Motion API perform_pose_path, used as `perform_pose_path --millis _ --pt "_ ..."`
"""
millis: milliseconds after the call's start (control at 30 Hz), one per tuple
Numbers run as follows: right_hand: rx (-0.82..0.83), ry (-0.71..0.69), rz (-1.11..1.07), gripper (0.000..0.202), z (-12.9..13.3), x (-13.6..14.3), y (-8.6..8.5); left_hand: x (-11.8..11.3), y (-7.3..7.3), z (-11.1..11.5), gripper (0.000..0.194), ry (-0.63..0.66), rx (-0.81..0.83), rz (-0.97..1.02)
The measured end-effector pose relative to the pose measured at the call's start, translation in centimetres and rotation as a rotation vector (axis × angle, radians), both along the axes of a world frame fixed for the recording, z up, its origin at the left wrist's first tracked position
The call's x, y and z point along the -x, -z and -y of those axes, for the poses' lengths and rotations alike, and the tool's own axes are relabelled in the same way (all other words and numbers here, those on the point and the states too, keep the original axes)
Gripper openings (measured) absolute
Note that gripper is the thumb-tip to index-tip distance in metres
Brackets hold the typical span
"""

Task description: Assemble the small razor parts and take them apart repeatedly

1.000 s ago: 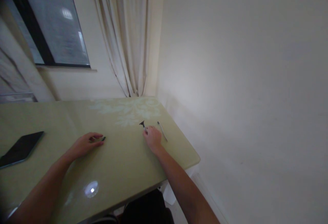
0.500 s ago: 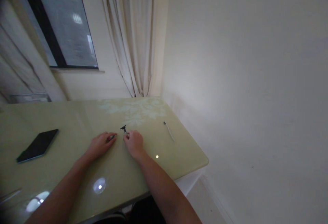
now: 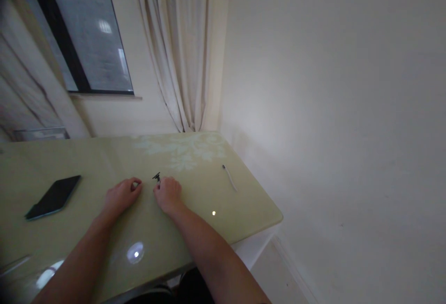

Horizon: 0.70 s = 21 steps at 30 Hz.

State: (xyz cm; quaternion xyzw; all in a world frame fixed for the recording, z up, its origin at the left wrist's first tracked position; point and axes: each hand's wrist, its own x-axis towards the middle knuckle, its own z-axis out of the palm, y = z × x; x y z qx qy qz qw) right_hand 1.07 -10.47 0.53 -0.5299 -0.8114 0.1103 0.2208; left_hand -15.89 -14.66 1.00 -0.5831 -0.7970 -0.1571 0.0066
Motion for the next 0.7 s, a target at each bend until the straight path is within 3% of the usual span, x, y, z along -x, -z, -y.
perform_pose_path --millis 167,433,567,700 --pt "0.052 0.035 -0.036 0.022 0.8 1.2 -0.5 -0.1 -0.1 0.1 0.035 -0.064 0.017 0.010" --pt "0.094 0.025 -0.140 0.028 0.0 0.2 0.1 -0.2 -0.1 -0.3 0.030 -0.005 0.076 0.060" --pt "0.068 -0.039 -0.223 0.033 -1.2 -3.4 0.2 -0.1 0.0 -0.4 0.029 0.010 0.075 0.057" --pt "-0.073 0.018 -0.110 0.027 -3.2 -10.4 -0.9 -1.3 -0.3 -0.5 0.032 0.024 -0.018 0.059"
